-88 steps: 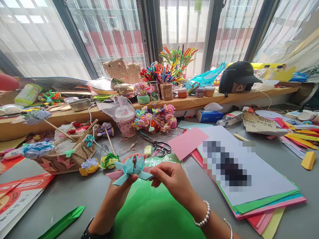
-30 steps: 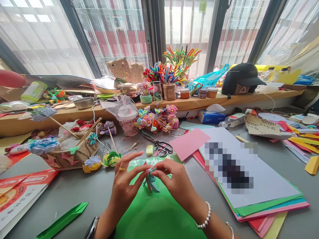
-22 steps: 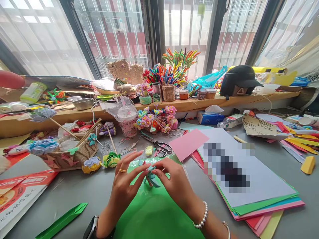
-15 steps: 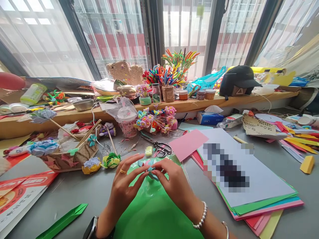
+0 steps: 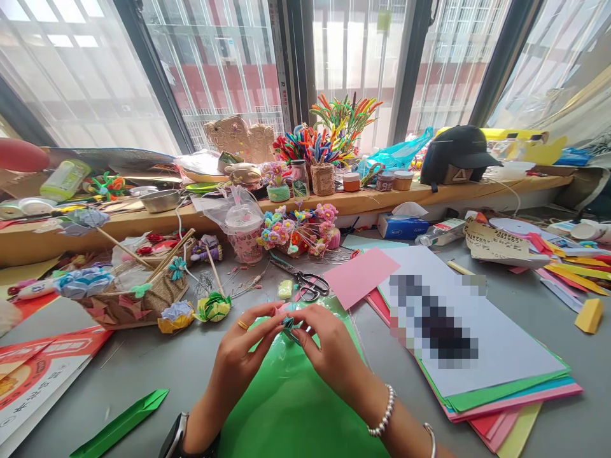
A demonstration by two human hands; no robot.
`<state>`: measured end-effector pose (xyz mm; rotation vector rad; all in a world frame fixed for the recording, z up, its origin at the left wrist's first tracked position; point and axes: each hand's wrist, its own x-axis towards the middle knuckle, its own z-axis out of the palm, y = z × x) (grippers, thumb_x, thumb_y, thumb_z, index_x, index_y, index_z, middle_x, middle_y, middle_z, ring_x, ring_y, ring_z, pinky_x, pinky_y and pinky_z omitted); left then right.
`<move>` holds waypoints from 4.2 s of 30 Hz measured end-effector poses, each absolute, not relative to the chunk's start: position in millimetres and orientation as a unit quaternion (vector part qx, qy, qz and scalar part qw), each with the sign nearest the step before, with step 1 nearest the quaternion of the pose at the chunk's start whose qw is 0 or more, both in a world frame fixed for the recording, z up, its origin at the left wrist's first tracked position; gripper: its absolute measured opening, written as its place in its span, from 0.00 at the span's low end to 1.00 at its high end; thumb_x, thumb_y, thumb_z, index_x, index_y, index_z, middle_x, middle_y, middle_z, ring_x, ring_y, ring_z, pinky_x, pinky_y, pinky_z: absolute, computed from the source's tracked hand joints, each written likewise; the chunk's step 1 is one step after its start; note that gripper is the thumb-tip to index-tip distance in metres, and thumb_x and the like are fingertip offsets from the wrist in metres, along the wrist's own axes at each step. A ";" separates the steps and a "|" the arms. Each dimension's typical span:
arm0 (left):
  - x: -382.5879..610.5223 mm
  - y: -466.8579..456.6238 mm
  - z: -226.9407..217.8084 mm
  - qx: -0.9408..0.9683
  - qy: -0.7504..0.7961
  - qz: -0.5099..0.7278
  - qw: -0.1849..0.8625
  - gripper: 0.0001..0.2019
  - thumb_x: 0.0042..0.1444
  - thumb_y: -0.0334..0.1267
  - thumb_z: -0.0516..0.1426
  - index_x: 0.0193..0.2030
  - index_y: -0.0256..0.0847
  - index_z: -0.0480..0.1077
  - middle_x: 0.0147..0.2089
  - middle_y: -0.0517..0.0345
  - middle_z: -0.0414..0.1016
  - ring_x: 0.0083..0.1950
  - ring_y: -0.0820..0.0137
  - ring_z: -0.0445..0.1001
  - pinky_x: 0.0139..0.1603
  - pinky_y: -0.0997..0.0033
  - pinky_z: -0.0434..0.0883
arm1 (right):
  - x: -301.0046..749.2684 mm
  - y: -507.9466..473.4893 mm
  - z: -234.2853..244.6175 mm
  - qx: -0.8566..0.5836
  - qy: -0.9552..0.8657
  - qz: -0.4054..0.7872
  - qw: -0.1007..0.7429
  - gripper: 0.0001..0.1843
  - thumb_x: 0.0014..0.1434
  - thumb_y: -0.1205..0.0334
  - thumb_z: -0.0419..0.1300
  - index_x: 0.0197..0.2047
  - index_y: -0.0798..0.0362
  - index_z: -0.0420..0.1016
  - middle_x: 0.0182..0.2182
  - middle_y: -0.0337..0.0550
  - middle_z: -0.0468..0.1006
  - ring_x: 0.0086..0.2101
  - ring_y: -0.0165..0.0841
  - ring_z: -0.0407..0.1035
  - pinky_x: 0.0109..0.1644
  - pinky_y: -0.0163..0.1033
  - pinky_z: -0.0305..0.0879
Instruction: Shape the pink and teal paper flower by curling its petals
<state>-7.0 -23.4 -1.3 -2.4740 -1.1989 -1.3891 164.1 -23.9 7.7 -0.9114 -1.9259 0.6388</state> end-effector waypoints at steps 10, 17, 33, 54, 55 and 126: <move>-3.6 -23.9 0.1 -0.809 -0.382 -0.440 0.082 0.15 0.54 0.28 0.53 0.47 0.46 0.69 0.47 0.51 0.74 0.45 0.66 0.72 0.45 0.61 0.70 | 162.1 -24.2 4.7 -0.390 -0.781 0.171 0.457 0.14 0.57 0.70 0.52 0.44 0.51 0.71 0.33 0.45 0.74 0.31 0.33 0.69 0.35 0.39 0.68; 0.1 -24.6 -2.2 -0.806 -0.387 -0.426 0.136 0.10 0.53 0.29 0.54 0.42 0.43 0.70 0.40 0.54 0.76 0.40 0.68 0.74 0.46 0.59 0.69 | 159.8 -24.5 0.0 -0.394 -0.778 0.142 0.468 0.12 0.55 0.71 0.51 0.40 0.52 0.73 0.31 0.44 0.74 0.32 0.34 0.69 0.35 0.39 0.68; -0.6 -26.6 7.6 -0.814 -0.387 -0.420 0.105 0.06 0.51 0.31 0.55 0.36 0.43 0.70 0.35 0.57 0.77 0.37 0.69 0.74 0.49 0.56 0.65 | 160.8 -25.9 -0.2 -0.408 -0.771 0.118 0.474 0.11 0.56 0.70 0.52 0.40 0.51 0.72 0.31 0.43 0.74 0.34 0.34 0.68 0.37 0.39 0.67; 0.9 -26.8 7.4 -0.823 -0.379 -0.408 0.114 0.08 0.51 0.29 0.56 0.38 0.44 0.70 0.35 0.60 0.77 0.36 0.70 0.74 0.50 0.57 0.63 | 161.9 -23.8 0.7 -0.406 -0.772 0.125 0.473 0.10 0.55 0.71 0.52 0.38 0.53 0.73 0.31 0.44 0.74 0.34 0.34 0.68 0.37 0.39 0.67; 1.3 -26.8 7.0 -0.821 -0.380 -0.410 0.115 0.08 0.51 0.29 0.56 0.38 0.44 0.70 0.35 0.60 0.77 0.36 0.70 0.74 0.50 0.57 0.63 | 162.2 -23.6 0.4 -0.402 -0.772 0.122 0.476 0.10 0.55 0.71 0.52 0.37 0.53 0.73 0.31 0.44 0.74 0.34 0.34 0.68 0.36 0.39 0.67; 7.6 -30.7 6.0 -0.820 -0.399 -0.406 0.053 0.09 0.51 0.30 0.54 0.35 0.48 0.73 0.38 0.58 0.73 0.41 0.67 0.71 0.55 0.48 0.59 | 178.5 -21.2 15.0 -0.358 -0.833 0.157 0.391 0.07 0.51 0.74 0.55 0.29 0.54 0.71 0.26 0.40 0.71 0.29 0.30 0.66 0.31 0.34 0.64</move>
